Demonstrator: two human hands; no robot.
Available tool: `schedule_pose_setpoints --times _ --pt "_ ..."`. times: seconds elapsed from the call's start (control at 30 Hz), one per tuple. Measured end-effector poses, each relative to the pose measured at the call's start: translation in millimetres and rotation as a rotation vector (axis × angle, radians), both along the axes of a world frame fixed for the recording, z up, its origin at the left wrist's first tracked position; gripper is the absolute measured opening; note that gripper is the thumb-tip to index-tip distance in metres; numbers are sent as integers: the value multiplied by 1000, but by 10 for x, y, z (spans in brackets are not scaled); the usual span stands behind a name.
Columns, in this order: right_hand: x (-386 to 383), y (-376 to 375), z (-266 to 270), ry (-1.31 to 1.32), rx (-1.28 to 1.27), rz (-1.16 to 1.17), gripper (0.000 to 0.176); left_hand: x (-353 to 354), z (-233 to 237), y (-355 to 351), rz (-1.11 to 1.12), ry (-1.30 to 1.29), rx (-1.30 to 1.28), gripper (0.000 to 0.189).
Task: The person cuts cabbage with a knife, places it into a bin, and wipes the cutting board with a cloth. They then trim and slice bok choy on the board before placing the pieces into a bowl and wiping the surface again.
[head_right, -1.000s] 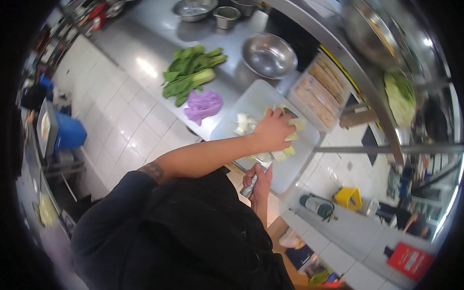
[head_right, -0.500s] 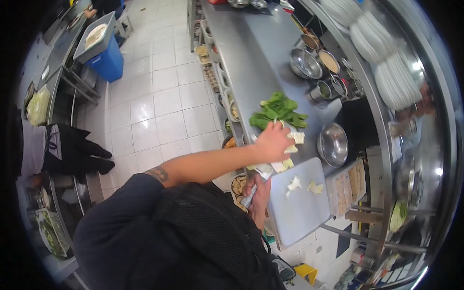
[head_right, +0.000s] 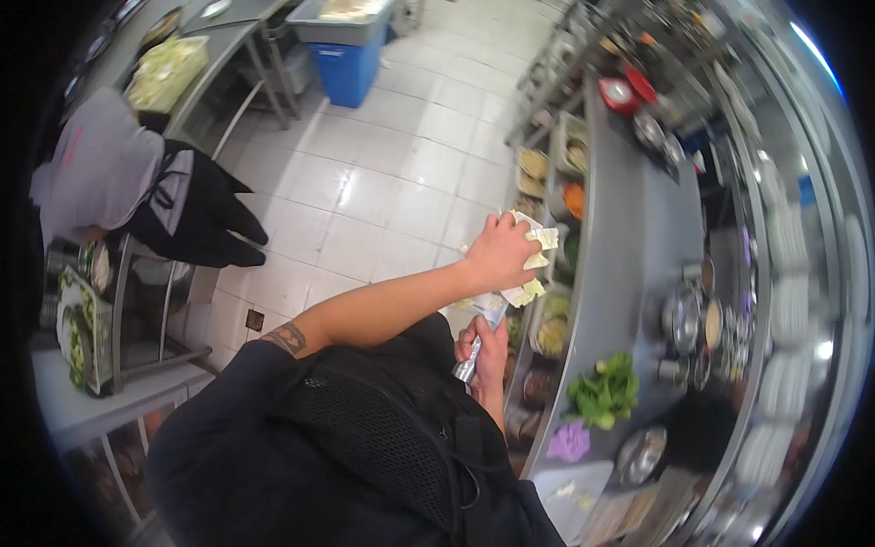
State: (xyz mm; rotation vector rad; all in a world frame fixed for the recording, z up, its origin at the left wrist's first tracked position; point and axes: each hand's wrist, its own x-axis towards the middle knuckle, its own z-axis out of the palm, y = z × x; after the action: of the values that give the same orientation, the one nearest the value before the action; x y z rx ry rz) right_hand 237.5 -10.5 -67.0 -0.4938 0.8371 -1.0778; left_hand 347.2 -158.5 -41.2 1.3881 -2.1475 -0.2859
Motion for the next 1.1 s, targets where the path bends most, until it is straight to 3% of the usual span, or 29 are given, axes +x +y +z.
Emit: schedule_pose_setpoints --times 0.27,0.4,0.57,0.77,1.1 --pt "1292 -1964 -205 32 18 322 19 1731 -113 -1501 336 8 68 39" --pt "2300 -3022 -68 -17 3 546 26 2884 31 -2213 530 -103 62 38" --pt "3725 -4018 286 -65 -74 821 19 4418 442 -2716 839 -92 -99 37" --pt "5388 -4750 502 -46 -182 1043 16 6041 780 -2977 1097 -90 -66 43" --pt "8692 -5188 683 79 -303 1334 21 9226 607 -2951 1404 39 -233 43"
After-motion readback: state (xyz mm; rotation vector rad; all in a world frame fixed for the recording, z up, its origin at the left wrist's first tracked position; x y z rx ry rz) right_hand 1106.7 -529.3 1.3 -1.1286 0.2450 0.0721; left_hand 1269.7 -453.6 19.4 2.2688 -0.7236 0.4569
